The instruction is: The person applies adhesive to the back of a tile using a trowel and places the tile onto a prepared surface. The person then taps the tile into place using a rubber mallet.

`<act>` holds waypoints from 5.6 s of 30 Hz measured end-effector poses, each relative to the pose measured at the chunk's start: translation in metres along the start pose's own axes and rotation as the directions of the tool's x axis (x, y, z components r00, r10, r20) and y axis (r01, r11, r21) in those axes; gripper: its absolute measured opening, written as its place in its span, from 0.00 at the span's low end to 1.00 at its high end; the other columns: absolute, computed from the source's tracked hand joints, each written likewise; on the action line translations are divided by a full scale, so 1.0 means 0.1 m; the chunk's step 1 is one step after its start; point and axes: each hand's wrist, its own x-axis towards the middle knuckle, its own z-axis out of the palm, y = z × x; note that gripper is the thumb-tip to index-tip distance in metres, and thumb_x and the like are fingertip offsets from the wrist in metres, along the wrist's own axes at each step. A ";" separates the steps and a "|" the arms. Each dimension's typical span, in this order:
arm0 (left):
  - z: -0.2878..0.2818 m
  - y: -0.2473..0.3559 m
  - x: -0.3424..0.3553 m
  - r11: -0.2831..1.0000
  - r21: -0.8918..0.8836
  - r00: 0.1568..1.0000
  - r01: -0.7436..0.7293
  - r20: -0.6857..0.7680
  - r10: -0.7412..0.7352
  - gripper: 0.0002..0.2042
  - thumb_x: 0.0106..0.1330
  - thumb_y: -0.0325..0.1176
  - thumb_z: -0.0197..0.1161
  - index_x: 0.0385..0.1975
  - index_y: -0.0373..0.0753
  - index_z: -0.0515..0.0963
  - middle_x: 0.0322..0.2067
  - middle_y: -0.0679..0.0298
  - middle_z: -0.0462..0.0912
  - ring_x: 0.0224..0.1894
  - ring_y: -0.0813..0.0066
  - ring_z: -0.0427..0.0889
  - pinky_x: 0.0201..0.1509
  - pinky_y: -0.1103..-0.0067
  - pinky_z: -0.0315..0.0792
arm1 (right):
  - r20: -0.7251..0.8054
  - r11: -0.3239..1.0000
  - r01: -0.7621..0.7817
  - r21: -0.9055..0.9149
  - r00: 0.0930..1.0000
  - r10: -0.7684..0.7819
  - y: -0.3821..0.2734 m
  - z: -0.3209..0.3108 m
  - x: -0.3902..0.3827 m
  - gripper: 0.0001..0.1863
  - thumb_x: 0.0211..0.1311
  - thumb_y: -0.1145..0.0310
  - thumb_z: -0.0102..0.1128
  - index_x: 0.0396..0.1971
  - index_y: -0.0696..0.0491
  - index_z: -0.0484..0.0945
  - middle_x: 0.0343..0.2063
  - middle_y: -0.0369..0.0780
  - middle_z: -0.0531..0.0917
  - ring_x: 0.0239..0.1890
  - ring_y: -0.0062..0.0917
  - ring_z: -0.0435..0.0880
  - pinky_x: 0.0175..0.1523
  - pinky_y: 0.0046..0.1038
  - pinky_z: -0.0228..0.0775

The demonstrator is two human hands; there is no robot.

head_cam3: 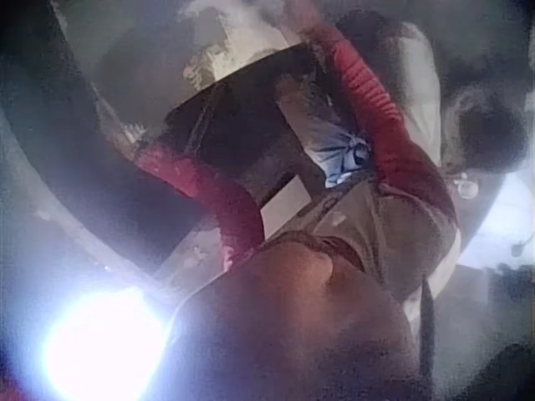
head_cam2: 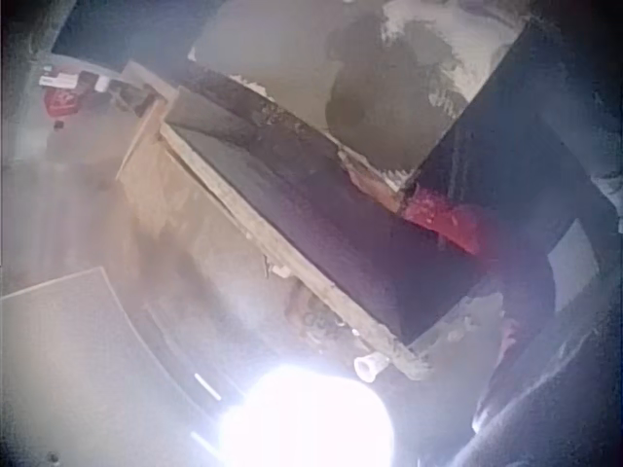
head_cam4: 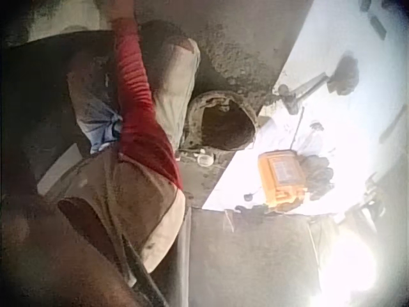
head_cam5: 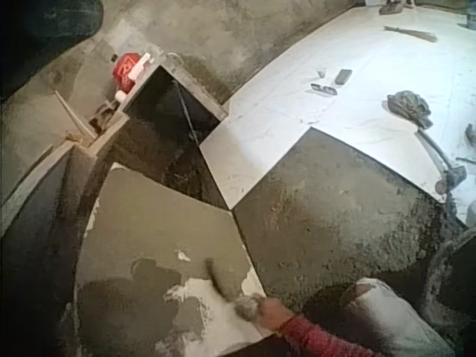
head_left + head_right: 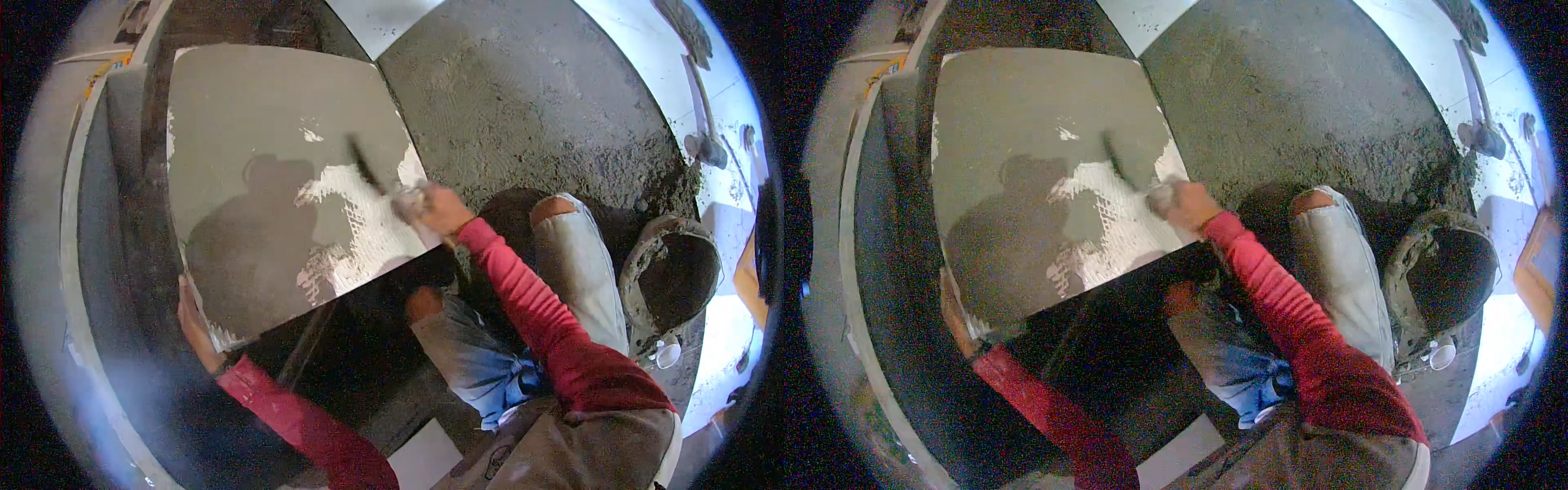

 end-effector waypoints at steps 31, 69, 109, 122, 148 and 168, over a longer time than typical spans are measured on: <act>0.28 0.21 -0.07 0.997 0.045 0.997 0.061 0.042 -0.063 0.26 0.68 0.51 0.49 0.49 0.31 0.74 0.43 0.58 0.78 0.41 0.70 0.79 0.45 0.75 0.73 | 0.276 0.993 -0.009 -0.118 0.960 0.042 -0.92 0.26 -0.38 0.23 0.52 0.62 0.58 0.44 0.60 0.66 0.26 0.54 0.79 0.29 0.52 0.79 0.34 0.48 0.69; 0.50 0.26 -0.05 0.959 -0.210 0.969 0.190 0.199 -0.148 0.23 0.68 0.49 0.48 0.47 0.34 0.75 0.39 0.62 0.80 0.35 0.74 0.81 0.38 0.78 0.75 | 0.213 0.931 -0.104 -0.349 0.959 0.187 -0.72 0.53 1.06 0.21 0.51 0.58 0.55 0.35 0.63 0.76 0.29 0.56 0.80 0.31 0.47 0.82 0.38 0.44 0.76; 0.25 -0.19 0.14 0.995 0.098 0.974 -0.005 0.228 -0.017 0.32 0.63 0.59 0.52 0.53 0.33 0.73 0.45 0.54 0.79 0.46 0.65 0.78 0.51 0.72 0.71 | 0.078 0.550 -0.045 -0.834 0.977 0.199 -2.29 -2.12 -2.27 0.18 0.55 0.52 0.59 0.35 0.52 0.74 0.19 0.44 0.78 0.21 0.42 0.79 0.28 0.40 0.72; 0.13 -0.13 0.28 0.997 -0.002 0.988 -0.078 0.131 0.077 0.33 0.63 0.59 0.52 0.54 0.33 0.72 0.46 0.54 0.78 0.46 0.65 0.78 0.51 0.72 0.70 | -0.331 -0.062 -0.357 -0.932 0.769 0.548 -1.63 -3.83 -4.23 0.21 0.66 0.56 0.41 0.28 0.59 0.74 0.25 0.51 0.80 0.26 0.45 0.81 0.31 0.43 0.75; 0.23 -0.11 0.38 0.996 -0.026 0.992 -0.083 0.095 0.085 0.34 0.62 0.59 0.53 0.55 0.33 0.70 0.47 0.53 0.78 0.48 0.63 0.78 0.52 0.71 0.70 | -0.217 0.542 -0.534 -0.649 0.812 0.541 -1.96 -3.41 -4.14 0.21 0.67 0.50 0.42 0.30 0.54 0.72 0.18 0.35 0.73 0.18 0.22 0.75 0.21 0.28 0.66; 0.16 -0.11 0.30 0.997 -0.063 0.996 -0.041 0.075 0.045 0.34 0.62 0.59 0.53 0.56 0.33 0.69 0.48 0.53 0.77 0.49 0.63 0.77 0.53 0.71 0.70 | -0.467 0.469 -0.873 -0.131 0.472 0.748 -1.07 -3.03 -3.96 0.20 0.63 0.50 0.54 0.23 0.51 0.66 0.12 0.31 0.67 0.08 0.17 0.65 0.12 0.23 0.54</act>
